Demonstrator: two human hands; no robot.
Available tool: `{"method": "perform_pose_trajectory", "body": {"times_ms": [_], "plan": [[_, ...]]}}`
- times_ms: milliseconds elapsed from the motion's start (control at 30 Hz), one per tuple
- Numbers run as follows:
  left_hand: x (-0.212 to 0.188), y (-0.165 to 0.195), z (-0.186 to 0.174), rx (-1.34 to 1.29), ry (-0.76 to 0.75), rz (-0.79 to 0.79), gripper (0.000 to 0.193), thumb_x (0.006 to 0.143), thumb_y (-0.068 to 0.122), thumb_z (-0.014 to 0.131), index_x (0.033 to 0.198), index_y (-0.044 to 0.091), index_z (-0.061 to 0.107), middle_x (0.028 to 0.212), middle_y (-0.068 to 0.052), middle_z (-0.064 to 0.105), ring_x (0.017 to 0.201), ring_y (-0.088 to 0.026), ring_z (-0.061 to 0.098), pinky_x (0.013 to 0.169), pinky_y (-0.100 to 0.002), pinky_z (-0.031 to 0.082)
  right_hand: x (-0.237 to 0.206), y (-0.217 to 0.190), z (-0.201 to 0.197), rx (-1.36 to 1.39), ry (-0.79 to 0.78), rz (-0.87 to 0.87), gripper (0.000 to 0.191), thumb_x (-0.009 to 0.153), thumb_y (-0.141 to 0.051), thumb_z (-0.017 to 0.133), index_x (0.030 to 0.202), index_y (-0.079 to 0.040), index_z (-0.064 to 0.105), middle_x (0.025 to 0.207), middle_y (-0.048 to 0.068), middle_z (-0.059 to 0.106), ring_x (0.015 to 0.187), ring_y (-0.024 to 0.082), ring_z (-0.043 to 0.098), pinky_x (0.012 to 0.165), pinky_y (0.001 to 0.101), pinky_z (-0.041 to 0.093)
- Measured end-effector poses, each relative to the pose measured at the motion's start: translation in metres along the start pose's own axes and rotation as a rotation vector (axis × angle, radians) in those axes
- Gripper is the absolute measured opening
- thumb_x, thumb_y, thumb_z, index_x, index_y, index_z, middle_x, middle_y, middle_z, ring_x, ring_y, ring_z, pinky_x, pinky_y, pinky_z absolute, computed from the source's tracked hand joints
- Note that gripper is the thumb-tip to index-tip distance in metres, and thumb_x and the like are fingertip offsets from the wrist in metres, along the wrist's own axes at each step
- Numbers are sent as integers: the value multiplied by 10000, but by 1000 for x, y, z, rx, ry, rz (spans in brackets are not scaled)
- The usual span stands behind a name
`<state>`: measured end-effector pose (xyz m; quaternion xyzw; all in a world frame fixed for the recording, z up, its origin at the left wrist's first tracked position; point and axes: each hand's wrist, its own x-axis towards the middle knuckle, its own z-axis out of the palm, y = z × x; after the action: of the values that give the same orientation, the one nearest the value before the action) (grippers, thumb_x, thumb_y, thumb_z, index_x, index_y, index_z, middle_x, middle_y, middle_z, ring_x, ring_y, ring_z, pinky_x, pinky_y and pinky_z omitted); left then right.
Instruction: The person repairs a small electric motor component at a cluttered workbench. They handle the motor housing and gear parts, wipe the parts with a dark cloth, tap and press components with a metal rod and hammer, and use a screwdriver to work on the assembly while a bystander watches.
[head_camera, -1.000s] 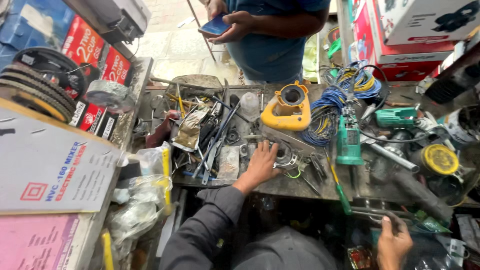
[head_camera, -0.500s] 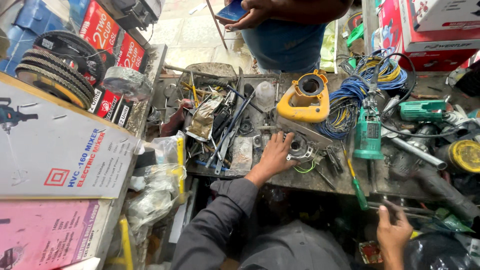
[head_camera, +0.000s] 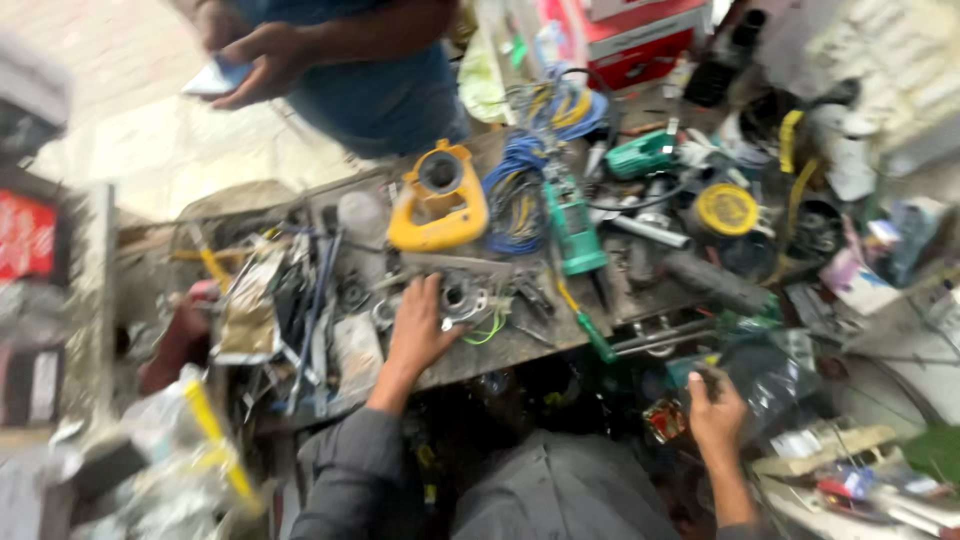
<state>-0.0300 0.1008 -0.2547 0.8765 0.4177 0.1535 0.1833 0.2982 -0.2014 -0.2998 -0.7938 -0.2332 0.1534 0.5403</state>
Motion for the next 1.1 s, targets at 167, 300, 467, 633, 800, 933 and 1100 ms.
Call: {"method": "perform_pose_trajectory", "body": {"times_ms": [167, 300, 467, 633, 800, 933, 1100], "plan": [[0, 5, -14, 46, 76, 40, 1005, 601, 406, 910, 1374, -37, 445, 1293, -283, 528, 1159, -454, 520, 985, -510, 450, -13, 15, -38, 75, 109, 179, 249, 1022, -137, 668, 1233, -12, 706, 1018, 48, 711, 876, 105, 631, 798, 261, 499], [2, 10, -20, 46, 38, -6, 988, 601, 426, 904, 1357, -30, 461, 1277, -258, 539, 1154, -436, 524, 989, -501, 452, -17, 21, -53, 125, 147, 212, 256, 1012, -131, 662, 1234, -7, 694, 1056, 31, 703, 879, 91, 633, 789, 246, 498], [3, 13, -23, 114, -24, -24, 999, 612, 468, 885, 1362, -37, 460, 1260, -266, 530, 1148, -446, 514, 988, -514, 453, -20, 21, -55, 167, 144, 245, 254, 1008, -126, 662, 1233, -13, 693, 1062, 25, 703, 866, 94, 629, 782, 247, 498], [3, 15, -16, 195, -24, 63, 939, 718, 570, 795, 1373, -16, 464, 1265, -328, 498, 1120, -495, 493, 987, -543, 442, -34, 12, -53, 124, 197, 237, 243, 1005, -125, 670, 1221, -18, 705, 1024, 37, 713, 871, 100, 642, 792, 252, 511], [8, 17, -19, 267, -44, 94, 826, 796, 562, 730, 1426, 93, 474, 1330, -353, 473, 1181, -506, 476, 1008, -548, 434, -74, -2, -35, 158, 277, 278, 240, 988, -142, 674, 1196, -27, 708, 1009, 30, 722, 849, 107, 658, 775, 268, 526], [10, 27, -21, 400, 48, 272, 790, 776, 491, 709, 1462, 190, 459, 1418, -293, 457, 1323, -493, 430, 1071, -605, 374, -127, -12, -29, 68, 311, 291, 229, 968, -156, 686, 1174, -66, 730, 964, 31, 755, 829, 107, 678, 771, 277, 540], [16, 35, -22, 449, -75, 393, 748, 848, 439, 660, 1536, 270, 418, 1554, -196, 407, 1432, -428, 383, 1131, -690, 271, -197, -25, -35, -195, 408, 279, 224, 942, -179, 705, 1146, -98, 753, 903, 64, 763, 772, 122, 692, 721, 297, 537]]}}
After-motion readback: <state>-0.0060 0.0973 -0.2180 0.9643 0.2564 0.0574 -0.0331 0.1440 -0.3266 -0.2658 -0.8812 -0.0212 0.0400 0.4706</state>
